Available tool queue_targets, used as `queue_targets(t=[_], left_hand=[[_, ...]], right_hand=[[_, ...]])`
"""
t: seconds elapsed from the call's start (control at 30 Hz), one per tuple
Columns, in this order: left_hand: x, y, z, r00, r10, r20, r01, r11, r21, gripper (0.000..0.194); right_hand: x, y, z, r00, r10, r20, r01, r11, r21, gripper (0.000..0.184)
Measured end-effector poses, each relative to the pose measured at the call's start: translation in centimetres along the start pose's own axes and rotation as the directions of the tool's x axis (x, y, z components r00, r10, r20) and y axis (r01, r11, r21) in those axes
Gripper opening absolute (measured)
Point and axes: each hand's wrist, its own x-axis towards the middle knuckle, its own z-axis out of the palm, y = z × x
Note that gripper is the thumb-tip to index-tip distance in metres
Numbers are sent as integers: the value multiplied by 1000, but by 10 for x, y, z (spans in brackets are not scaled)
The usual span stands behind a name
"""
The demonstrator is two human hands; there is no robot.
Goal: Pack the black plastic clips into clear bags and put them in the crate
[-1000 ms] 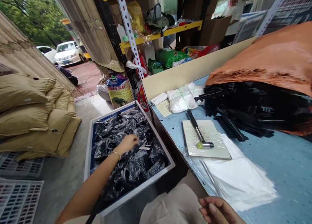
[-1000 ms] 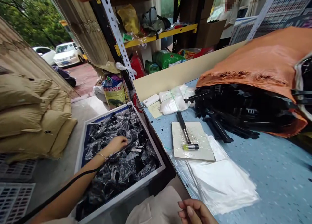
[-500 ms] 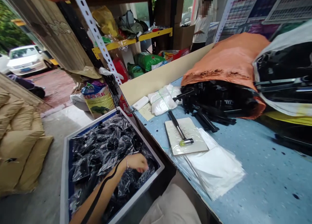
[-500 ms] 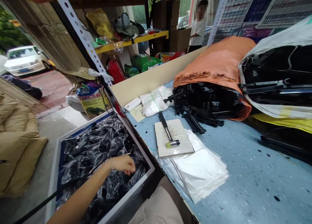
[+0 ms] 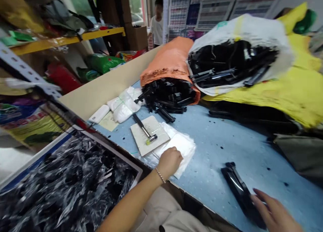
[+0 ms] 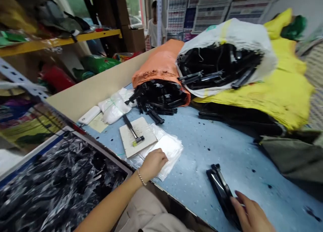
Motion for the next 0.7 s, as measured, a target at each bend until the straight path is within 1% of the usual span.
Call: queue_targets(t=[0.07, 0.13, 0.17, 0.2, 0.23, 0.27, 0.3, 0.33, 0.37, 0.43, 0.5, 0.53, 0.57, 0.6, 0.63, 0.7], left_hand=[[1, -3, -1, 1000, 11, -14, -11, 1000, -8, 14], [2, -1, 0, 998, 19, -58, -18, 999, 30, 15], [3, 0, 1, 997, 26, -71, -22, 998, 66, 17], [5, 1, 2, 997, 34, -72, -26, 994, 103, 16], [6, 2, 3, 997, 39, -61, -30, 990, 136, 11], [9, 1, 2, 998, 39, -42, -32, 987, 157, 7], [11, 0, 1, 999, 35, -28, -30, 986, 164, 13], [13, -2, -1, 999, 31, -25, -26, 987, 161, 18], [15, -3, -3, 999, 28, -31, -23, 988, 154, 19], [16, -4, -6, 997, 33, -63, -23, 988, 154, 12], [15, -2, -7, 996, 38, -76, -25, 986, 166, 15], [15, -1, -6, 997, 35, -73, -22, 985, 170, 14], [15, -1, -6, 997, 27, -68, -15, 985, 170, 9], [15, -2, -7, 998, 13, -64, -2, 986, 167, 6], [16, -4, -8, 998, -7, -64, 17, 986, 163, 10], [17, -10, -11, 994, -45, -100, 58, 989, 133, 10]], right_hand=[[-3, -19, -4, 999, -33, 26, 36, 995, -90, 44], [1, -41, -11, 991, -131, 13, 131, 968, -212, 43], [6, -50, -15, 979, -202, 24, 201, 941, -271, 49], [12, -59, -19, 957, -285, 49, 285, 903, -323, 60], [19, -65, -22, 923, -375, 89, 381, 850, -363, 70], [27, -70, -25, 877, -463, 132, 475, 788, -391, 75], [35, -73, -27, 828, -535, 167, 552, 725, -412, 76], [43, -75, -28, 783, -591, 192, 608, 667, -430, 72], [50, -75, -28, 747, -631, 208, 647, 619, -445, 65], [61, -74, -27, 699, -678, 228, 690, 556, -463, 50], [70, -73, -27, 652, -712, 261, 737, 513, -440, 41], [73, -73, -28, 633, -719, 288, 760, 504, -410, 38], [76, -72, -29, 624, -712, 321, 775, 511, -372, 35], [79, -71, -30, 630, -690, 356, 776, 540, -326, 30], [81, -70, -31, 650, -655, 386, 758, 592, -273, 25], [82, -70, -32, 722, -555, 412, 652, 745, -140, 19]])
